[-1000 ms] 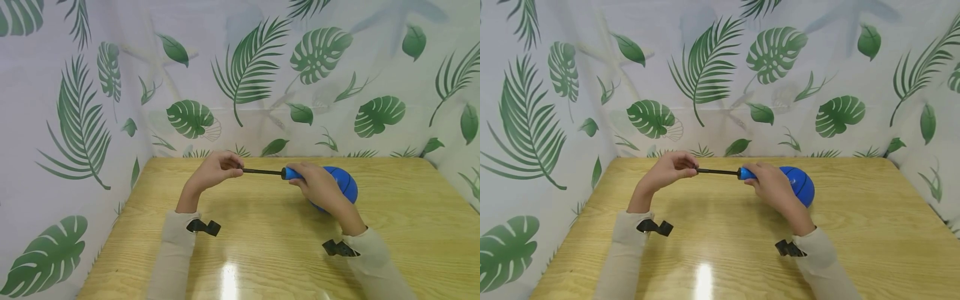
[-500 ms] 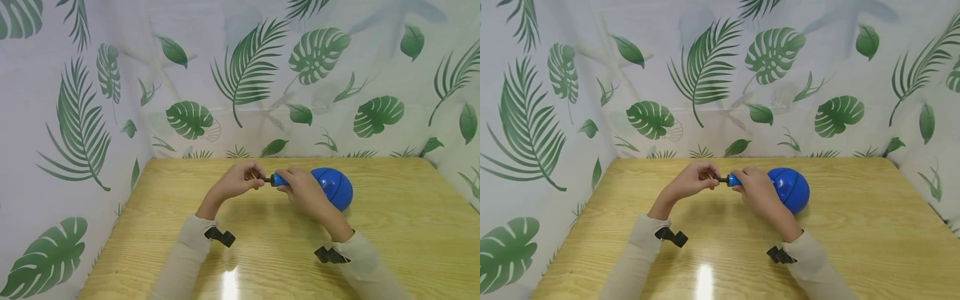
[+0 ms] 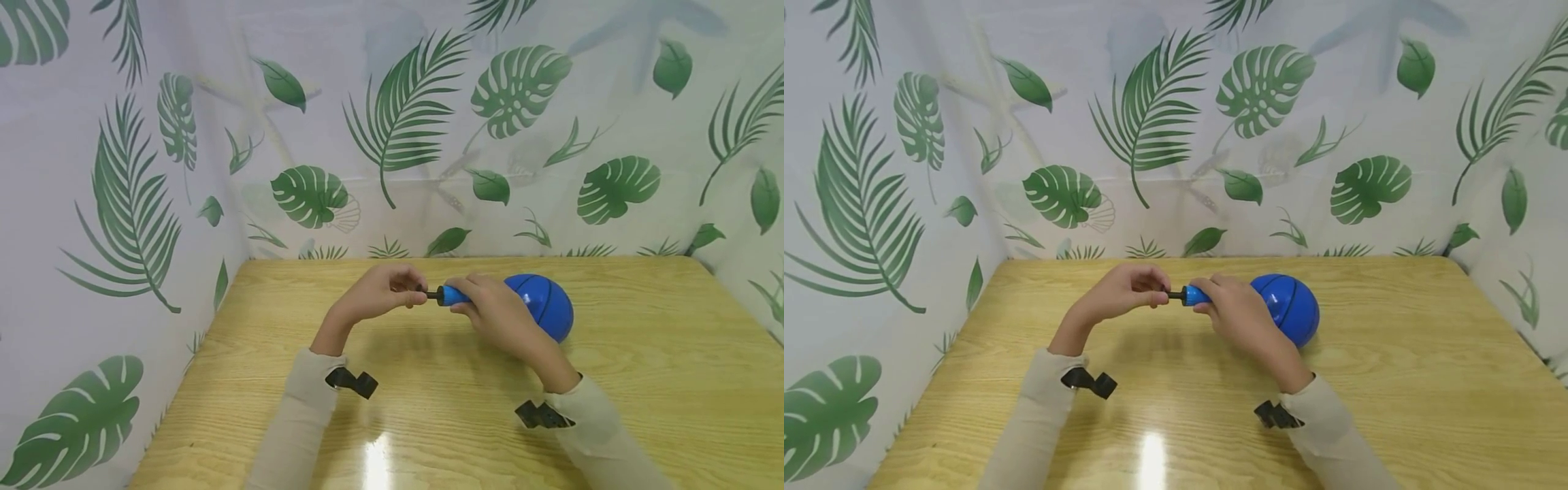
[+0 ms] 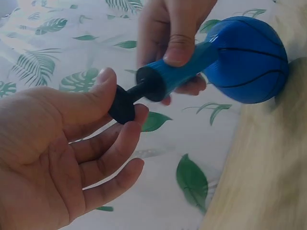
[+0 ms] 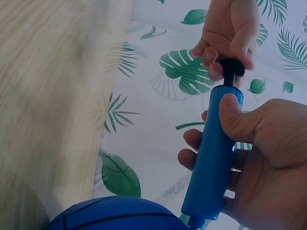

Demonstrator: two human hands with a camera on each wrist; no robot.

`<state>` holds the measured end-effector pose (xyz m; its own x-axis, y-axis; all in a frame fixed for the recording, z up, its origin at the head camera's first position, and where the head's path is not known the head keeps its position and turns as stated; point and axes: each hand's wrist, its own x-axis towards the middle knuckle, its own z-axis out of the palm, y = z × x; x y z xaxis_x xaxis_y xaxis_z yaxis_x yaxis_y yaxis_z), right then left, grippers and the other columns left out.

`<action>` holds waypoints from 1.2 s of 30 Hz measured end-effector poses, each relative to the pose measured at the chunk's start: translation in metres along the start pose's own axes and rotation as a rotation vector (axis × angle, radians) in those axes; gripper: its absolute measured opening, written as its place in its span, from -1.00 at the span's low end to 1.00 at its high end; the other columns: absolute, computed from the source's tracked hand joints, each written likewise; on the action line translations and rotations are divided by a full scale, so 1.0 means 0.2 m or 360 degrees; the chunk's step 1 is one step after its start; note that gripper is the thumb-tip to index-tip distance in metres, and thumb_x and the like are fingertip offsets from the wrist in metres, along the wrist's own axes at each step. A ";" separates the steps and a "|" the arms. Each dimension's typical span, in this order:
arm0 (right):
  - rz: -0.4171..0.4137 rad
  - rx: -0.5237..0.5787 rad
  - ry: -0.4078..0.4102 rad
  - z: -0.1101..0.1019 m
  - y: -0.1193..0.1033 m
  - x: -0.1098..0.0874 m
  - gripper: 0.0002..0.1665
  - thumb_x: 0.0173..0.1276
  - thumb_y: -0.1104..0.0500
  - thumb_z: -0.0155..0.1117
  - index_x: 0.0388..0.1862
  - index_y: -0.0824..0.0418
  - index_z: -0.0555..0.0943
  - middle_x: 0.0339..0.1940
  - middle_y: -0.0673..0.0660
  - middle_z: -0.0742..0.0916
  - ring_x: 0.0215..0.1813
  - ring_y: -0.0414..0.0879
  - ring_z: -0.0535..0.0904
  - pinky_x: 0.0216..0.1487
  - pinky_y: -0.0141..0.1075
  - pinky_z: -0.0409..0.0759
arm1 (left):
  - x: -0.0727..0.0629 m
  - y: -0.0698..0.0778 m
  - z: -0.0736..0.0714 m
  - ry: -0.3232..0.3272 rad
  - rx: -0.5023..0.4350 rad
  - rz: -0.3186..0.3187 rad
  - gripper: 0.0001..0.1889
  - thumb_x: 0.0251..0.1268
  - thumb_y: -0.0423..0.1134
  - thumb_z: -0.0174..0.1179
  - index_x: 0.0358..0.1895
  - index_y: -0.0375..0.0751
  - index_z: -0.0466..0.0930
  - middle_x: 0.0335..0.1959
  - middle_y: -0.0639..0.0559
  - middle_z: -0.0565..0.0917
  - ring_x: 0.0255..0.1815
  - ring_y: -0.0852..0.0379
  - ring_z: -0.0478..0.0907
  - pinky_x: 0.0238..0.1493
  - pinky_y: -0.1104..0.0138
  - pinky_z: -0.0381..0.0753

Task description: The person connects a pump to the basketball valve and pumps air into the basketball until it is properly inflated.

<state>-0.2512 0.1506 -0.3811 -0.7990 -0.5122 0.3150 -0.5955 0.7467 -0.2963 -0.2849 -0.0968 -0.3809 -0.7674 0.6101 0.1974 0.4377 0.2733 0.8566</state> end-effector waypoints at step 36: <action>0.0020 -0.0069 0.0015 0.00 0.01 -0.01 -0.63 0.38 0.23 0.40 0.13 0.30 0.64 -0.19 0.16 0.72 -0.16 0.05 0.63 -0.12 -0.03 0.61 | 0.06 -0.01 0.12 0.0021 0.0066 -0.0025 -0.90 0.46 -0.36 0.22 -0.09 -0.32 0.60 -0.19 -0.19 0.67 -0.31 0.17 0.61 -0.24 0.37 0.69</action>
<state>-0.2508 0.1527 -0.3812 -0.8054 -0.4988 0.3202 -0.5811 0.7708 -0.2610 -0.2831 -0.0715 -0.3915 -0.7802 0.5957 0.1908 0.4446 0.3136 0.8391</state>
